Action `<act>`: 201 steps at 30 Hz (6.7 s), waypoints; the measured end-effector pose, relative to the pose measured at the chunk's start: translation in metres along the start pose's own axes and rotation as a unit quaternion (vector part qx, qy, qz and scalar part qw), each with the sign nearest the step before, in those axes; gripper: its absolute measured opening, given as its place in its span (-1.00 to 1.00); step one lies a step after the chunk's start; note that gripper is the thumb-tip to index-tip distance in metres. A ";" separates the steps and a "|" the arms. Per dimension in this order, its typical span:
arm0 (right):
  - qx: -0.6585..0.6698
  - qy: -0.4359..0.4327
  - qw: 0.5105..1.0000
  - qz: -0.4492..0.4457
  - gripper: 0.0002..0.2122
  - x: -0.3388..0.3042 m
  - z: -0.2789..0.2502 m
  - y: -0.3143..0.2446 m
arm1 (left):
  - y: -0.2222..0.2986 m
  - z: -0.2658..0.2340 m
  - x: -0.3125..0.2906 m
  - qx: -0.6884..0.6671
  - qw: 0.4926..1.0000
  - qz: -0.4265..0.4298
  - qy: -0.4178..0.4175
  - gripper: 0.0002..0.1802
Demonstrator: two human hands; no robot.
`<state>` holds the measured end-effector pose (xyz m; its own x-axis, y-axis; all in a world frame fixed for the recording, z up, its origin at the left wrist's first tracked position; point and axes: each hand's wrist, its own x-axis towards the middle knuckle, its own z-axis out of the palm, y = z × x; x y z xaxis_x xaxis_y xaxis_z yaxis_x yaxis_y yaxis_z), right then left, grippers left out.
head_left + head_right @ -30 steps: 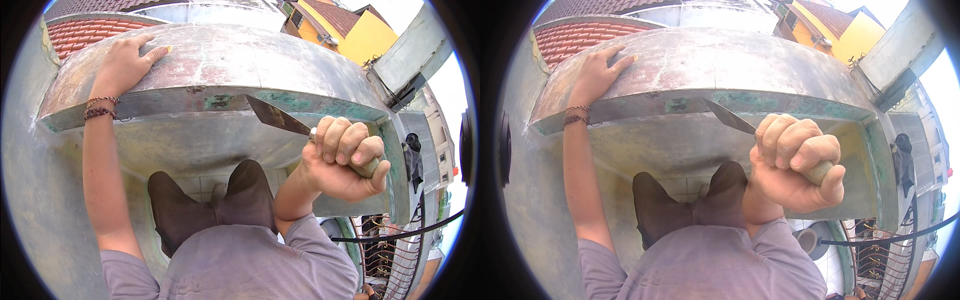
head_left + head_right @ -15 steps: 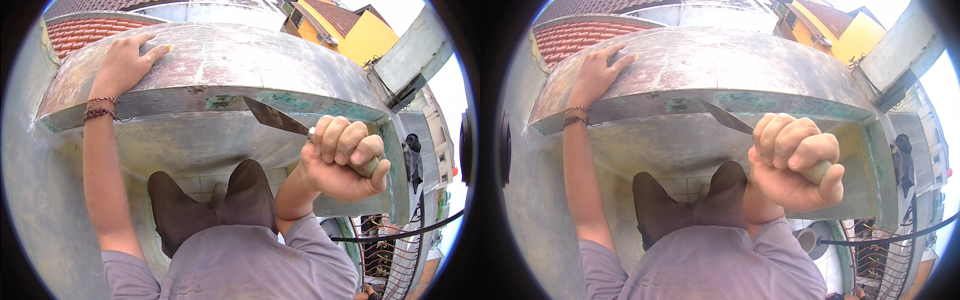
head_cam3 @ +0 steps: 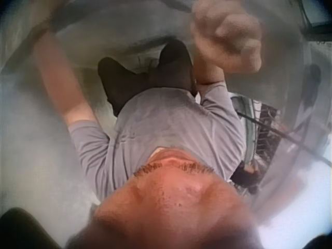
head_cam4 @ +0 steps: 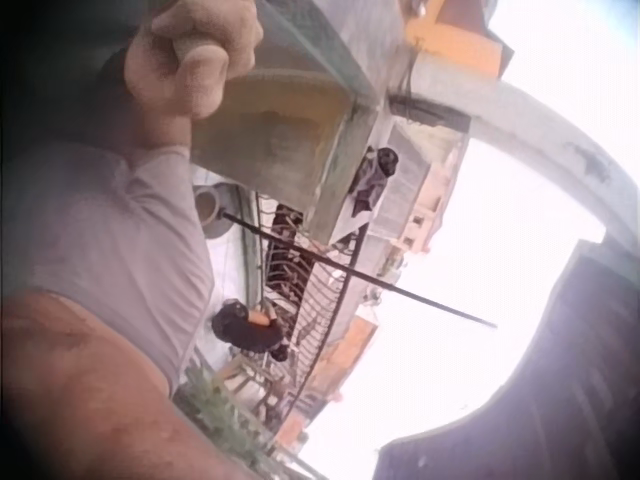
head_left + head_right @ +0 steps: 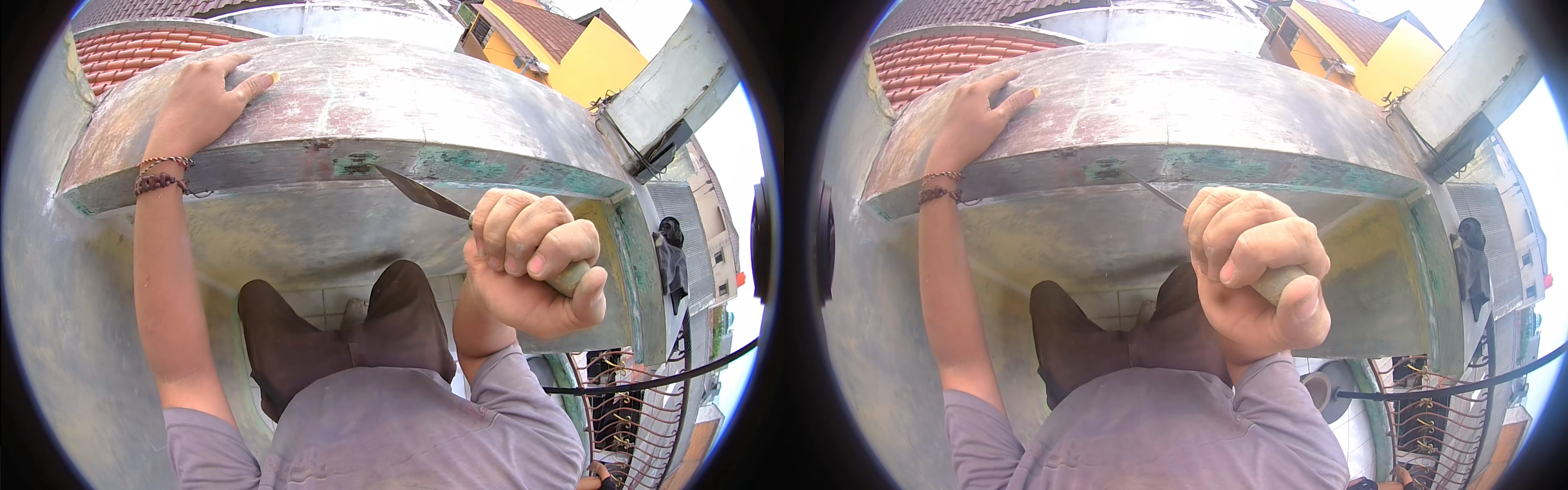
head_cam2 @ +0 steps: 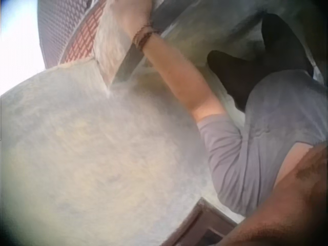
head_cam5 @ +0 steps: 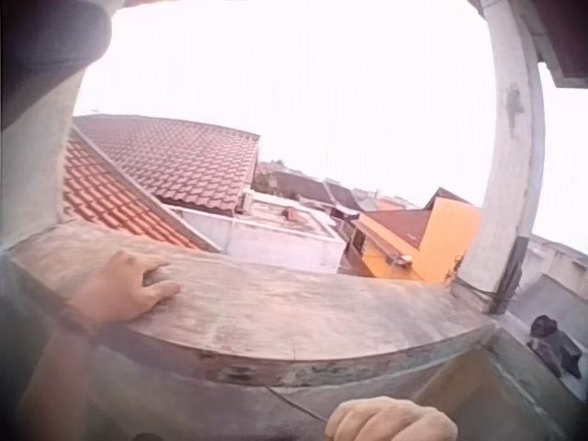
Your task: The person carries a blue plastic stool and a scraper to a balcony, places the stool, and scrapes old paint from a concrete ledge. The person repeatedly scrapes along the ledge surface, removing flakes of paint.
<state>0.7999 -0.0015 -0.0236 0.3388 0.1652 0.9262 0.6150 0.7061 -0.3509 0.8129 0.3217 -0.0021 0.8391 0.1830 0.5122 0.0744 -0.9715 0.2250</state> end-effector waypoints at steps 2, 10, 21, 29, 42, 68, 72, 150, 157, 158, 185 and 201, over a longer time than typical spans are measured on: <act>0.022 0.009 1.000 -0.017 -0.57 0.006 -0.012 -0.007 | -0.002 0.000 0.000 0.004 1.000 -0.001 0.003 -0.29; -0.002 0.003 0.999 0.033 -0.57 -0.007 -0.006 0.011 | 0.000 0.001 0.001 0.000 1.000 -0.005 -0.002 -0.30; -0.025 -0.080 0.996 -0.027 -0.60 0.009 -0.012 -0.005 | -0.002 0.003 -0.002 -0.006 1.000 0.003 0.012 -0.30; -0.067 -0.094 0.992 -0.057 -0.60 0.009 -0.005 -0.005 | -0.002 0.002 -0.001 -0.008 0.999 0.025 0.025 -0.31; -0.071 -0.118 0.989 -0.060 -0.58 0.015 0.002 -0.005 | 0.002 -0.002 -0.002 -0.010 1.000 0.014 0.018 -0.32; -0.094 -0.147 0.984 -0.042 -0.58 0.020 0.003 -0.005 | 0.000 0.002 0.001 -0.003 0.999 0.028 0.028 -0.31; -0.087 -0.142 0.985 -0.053 -0.59 0.022 0.002 -0.010 | 0.002 -0.001 -0.002 -0.015 1.000 0.006 0.012 -0.31; 0.101 0.234 0.828 0.501 -0.67 -0.162 0.033 0.029 | 0.150 0.124 -0.154 -0.725 0.663 -0.086 -0.163 -0.54; 0.105 0.223 0.845 0.474 -0.70 -0.155 0.029 0.034 | 0.154 0.117 -0.142 -0.714 0.685 -0.084 -0.119 -0.59; 0.076 0.231 0.844 0.479 -0.69 -0.155 0.033 0.033 | 0.153 0.129 -0.154 -0.709 0.689 -0.092 -0.116 -0.59; -0.164 0.099 0.805 0.562 -0.58 -0.092 -0.042 -0.050 | 0.212 0.137 -0.151 -0.901 0.368 -0.159 -0.165 -0.54; -0.280 0.054 0.788 0.546 -0.60 -0.073 -0.018 -0.046 | 0.203 0.129 -0.148 -0.930 0.335 -0.128 -0.085 -0.61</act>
<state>0.7591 -0.0585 -0.0774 0.9240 0.3818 0.0232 0.1218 -0.2361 -0.9641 0.7738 0.0781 -0.1390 0.9638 0.0587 0.2602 -0.1752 0.8749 0.4516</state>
